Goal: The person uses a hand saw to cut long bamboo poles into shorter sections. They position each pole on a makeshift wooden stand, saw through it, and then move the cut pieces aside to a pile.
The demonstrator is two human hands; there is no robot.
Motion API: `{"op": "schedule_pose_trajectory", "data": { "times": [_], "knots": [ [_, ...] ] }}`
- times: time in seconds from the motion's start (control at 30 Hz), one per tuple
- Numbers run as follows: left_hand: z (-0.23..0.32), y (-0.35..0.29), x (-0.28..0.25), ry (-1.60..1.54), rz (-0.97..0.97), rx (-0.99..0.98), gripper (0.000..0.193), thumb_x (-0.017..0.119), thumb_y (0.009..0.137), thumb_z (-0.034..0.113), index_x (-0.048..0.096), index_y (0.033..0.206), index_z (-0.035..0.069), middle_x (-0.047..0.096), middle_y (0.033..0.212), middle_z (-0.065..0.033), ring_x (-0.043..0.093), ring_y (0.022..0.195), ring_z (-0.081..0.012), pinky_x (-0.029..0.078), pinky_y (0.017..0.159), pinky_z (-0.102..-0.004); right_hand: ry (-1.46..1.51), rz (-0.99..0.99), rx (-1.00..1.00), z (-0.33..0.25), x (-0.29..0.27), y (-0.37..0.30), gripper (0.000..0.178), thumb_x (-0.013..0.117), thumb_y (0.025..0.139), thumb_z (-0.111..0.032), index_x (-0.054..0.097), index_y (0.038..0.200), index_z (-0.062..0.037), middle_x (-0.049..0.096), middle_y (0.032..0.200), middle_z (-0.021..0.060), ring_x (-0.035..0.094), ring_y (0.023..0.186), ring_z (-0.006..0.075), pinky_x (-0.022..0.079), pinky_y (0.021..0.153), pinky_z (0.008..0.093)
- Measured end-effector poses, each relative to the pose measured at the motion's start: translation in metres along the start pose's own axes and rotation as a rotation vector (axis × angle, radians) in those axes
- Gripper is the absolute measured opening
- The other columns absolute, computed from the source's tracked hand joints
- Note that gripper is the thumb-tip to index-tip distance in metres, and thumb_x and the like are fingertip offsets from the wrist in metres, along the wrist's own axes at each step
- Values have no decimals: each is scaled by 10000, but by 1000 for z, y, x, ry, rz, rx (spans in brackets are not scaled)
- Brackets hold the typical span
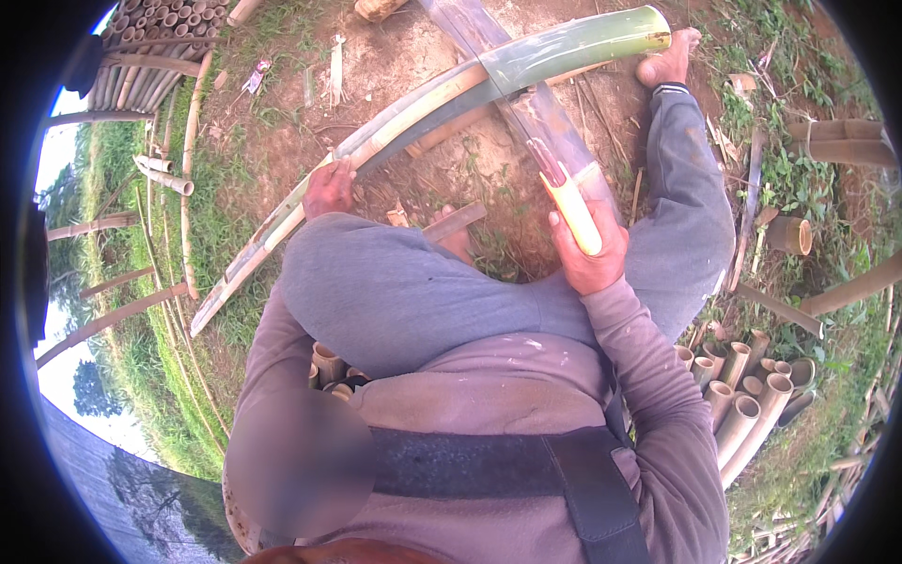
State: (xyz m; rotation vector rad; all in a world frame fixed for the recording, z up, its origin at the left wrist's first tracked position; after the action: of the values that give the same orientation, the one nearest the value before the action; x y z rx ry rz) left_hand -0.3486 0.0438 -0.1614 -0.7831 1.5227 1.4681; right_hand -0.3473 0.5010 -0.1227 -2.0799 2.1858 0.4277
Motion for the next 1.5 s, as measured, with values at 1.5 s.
{"op": "schedule_pose_trajectory", "data": {
  "times": [1.5],
  "knots": [
    [-38,-106,26,-1229,686,-1853,770,742,936,562,522,1531,126,597,1422,-170,555,1367,-385,462,1144,-583,-288,333,-212,24,-54,64,201,829,936,-85,694,1055,5,739,872,79,682,747,104,560,713,289]
  ]
}}
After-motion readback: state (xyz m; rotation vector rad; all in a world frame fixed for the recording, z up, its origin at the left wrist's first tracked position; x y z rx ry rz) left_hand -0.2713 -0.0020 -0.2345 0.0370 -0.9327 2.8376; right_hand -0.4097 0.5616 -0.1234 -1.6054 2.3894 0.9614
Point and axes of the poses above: each hand's wrist, its own y-axis towards the middle knuckle, its own x-axis out of the palm, z = x × y, the point moved 5 cm from there along y, towards the middle knuckle
